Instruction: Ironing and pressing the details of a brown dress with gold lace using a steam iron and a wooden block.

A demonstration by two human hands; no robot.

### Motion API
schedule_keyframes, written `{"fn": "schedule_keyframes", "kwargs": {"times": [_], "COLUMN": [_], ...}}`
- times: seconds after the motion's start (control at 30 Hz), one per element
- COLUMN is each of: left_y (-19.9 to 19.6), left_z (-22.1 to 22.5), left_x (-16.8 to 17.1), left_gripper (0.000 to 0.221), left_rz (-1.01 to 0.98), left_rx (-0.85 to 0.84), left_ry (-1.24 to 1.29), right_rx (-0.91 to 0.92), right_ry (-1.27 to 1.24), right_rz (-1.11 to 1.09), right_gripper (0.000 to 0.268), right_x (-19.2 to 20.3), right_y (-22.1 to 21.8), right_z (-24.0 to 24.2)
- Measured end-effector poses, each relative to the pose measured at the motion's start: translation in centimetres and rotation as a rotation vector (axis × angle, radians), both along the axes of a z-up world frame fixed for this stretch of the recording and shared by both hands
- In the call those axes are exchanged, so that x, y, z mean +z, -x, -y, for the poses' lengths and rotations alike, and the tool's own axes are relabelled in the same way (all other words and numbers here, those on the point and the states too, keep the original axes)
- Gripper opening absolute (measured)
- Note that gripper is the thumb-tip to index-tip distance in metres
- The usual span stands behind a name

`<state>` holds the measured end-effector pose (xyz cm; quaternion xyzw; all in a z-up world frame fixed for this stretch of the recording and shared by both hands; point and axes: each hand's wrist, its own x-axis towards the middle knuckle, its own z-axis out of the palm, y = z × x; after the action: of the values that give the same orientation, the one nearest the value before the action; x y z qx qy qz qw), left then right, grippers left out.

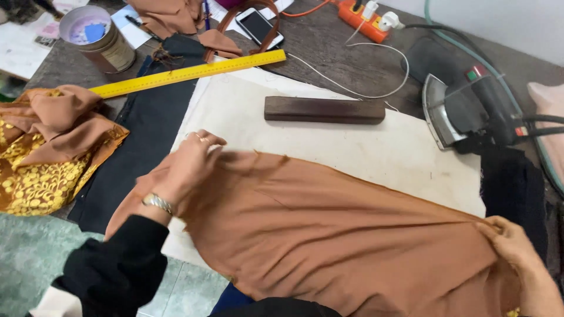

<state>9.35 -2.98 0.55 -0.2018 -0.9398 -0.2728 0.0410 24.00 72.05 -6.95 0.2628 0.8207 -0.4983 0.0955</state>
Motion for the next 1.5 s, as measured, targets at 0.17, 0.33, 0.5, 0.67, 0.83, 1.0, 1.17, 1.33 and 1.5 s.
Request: {"fn": "schedule_keyframes", "kwargs": {"times": [0.17, 0.33, 0.5, 0.67, 0.83, 1.0, 1.17, 1.33, 1.5], "left_y": [4.5, 4.0, 1.2, 0.0, 0.2, 1.2, 0.9, 3.4, 6.7], "left_z": [0.3, -3.3, -6.3, -4.6, -4.1, -3.3, -4.7, -0.7, -0.5], "left_x": [-3.8, -3.8, -2.6, -3.1, 3.6, 4.5, 11.9, 15.4, 16.3], "left_gripper": [0.03, 0.028, 0.039, 0.016, 0.017, 0.016, 0.031, 0.029, 0.034], "left_rz": [0.308, 0.398, 0.52, 0.546, 0.691, 0.743, 0.958, 0.869, 0.863], "left_rx": [-0.038, -0.158, -0.19, -0.237, -0.115, -0.073, 0.03, -0.102, 0.077], "left_ry": [0.169, 0.12, 0.225, 0.153, -0.193, -0.167, -0.017, 0.194, 0.371], "right_rx": [-0.069, -0.016, 0.27, 0.424, 0.42, 0.412, 0.372, 0.329, 0.354], "right_ry": [-0.726, -0.927, -0.947, -0.789, -0.767, -0.72, -0.591, -0.278, -0.24], "right_rz": [0.17, 0.224, -0.098, -0.226, -0.145, 0.089, 0.031, 0.03, 0.004], "right_gripper": [0.026, 0.031, 0.031, 0.037, 0.035, 0.013, 0.013, 0.01, 0.009], "right_x": [-0.4, 0.6, 2.2, 1.8, 2.2, 3.3, 4.5, 6.8, 7.4], "right_y": [-2.9, -2.8, -0.2, 1.4, 3.5, 5.0, 5.1, 5.6, 7.5], "right_z": [-7.2, -4.6, 5.0, 9.2, 10.5, 12.2, 12.7, 13.7, 16.9]}}
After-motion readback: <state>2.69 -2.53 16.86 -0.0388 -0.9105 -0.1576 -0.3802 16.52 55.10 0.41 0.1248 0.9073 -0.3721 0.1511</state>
